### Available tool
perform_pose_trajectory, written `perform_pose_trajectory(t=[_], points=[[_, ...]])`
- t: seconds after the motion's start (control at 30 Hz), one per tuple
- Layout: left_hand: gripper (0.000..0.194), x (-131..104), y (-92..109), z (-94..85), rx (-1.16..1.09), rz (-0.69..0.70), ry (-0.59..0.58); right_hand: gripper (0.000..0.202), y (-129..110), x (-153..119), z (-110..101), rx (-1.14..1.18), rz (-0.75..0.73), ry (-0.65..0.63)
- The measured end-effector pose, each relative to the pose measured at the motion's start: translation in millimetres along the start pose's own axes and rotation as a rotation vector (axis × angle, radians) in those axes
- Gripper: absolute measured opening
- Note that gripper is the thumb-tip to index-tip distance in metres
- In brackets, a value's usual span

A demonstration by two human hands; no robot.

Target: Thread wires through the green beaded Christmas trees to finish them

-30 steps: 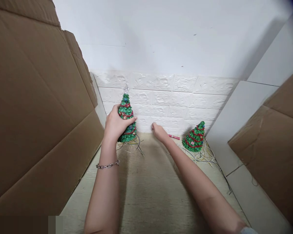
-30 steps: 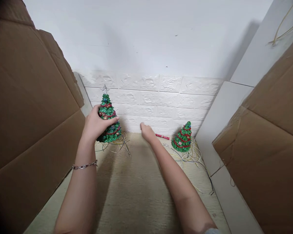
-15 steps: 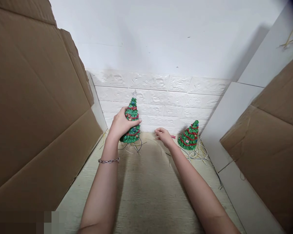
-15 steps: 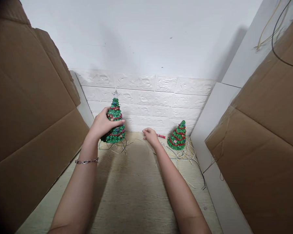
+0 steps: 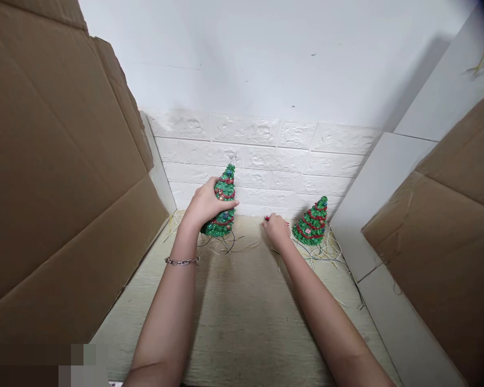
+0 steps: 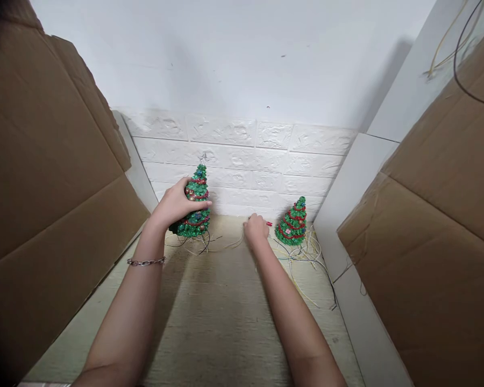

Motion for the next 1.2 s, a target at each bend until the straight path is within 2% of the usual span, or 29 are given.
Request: perform_pose_trajectory(t=[0.13, 0.2, 0.27, 0.37, 0.6, 0.73, 0.9, 1.0, 1.1, 1.2], points=[[0.062, 0.2, -0.9, 0.3, 0.018, 0.006, -0.010, 0.041, 3.9, 0.3, 5.1, -0.118, 0.045, -0.090], [0.061, 0.4, -1.5, 0.7, 0.024, 0.006, -0.011, 0.040, 2.5, 0.3, 11.9, -0.141, 0.014, -0.111], [0.062, 0.5, -2.1, 1.1, 0.021, 0.007, -0.013, 0.031, -0.3, -0.4, 19.1, -0.146, -0.040, -0.128], [0.060, 0.4, -3.1, 1.6, 0.017, 0.010, -0.018, 0.017, -4.0, -3.1, 27.6, -0.133, -0.105, -0.158], [0.057, 1.2, -4.4, 2.9, 0.017, 0.025, -0.032, 0.014, -7.5, -7.2, 29.3, 0.012, -0.215, -0.150], [0.055, 1.5, -4.1, 4.3, 0.026, 0.042, -0.042, 0.016, -17.8, -4.4, 6.6, 0.202, -0.237, -0.099], [0.059, 1.7, -2.9, 8.2, 0.008, 0.063, -0.056, 0.025, -32.8, -19.8, -49.9, 0.378, -0.242, 0.069], [0.063, 1.6, 0.7, 12.5, -0.012, 0.111, -0.075, 0.027, -39.1, -40.7, -81.2, 0.535, -0.398, 0.220], [0.063, 1.0, 7.0, 17.8, -0.041, 0.162, -0.109, 0.025, -43.4, -58.4, -97.3, 0.585, -0.481, 0.257], [0.062, 0.1, 14.1, 22.8, -0.085, 0.200, -0.146, 0.022, -46.7, -67.3, -100.9, 0.575, -0.514, 0.279]])
Point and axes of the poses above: each hand's wrist, its own x-axis towards the middle knuckle, its own z-axis out of the palm, y = z × x, the point moved 1 cm from there along x, towards the middle knuckle, and after that the axes turned 7 degrees about z, right-handed, at the moved point
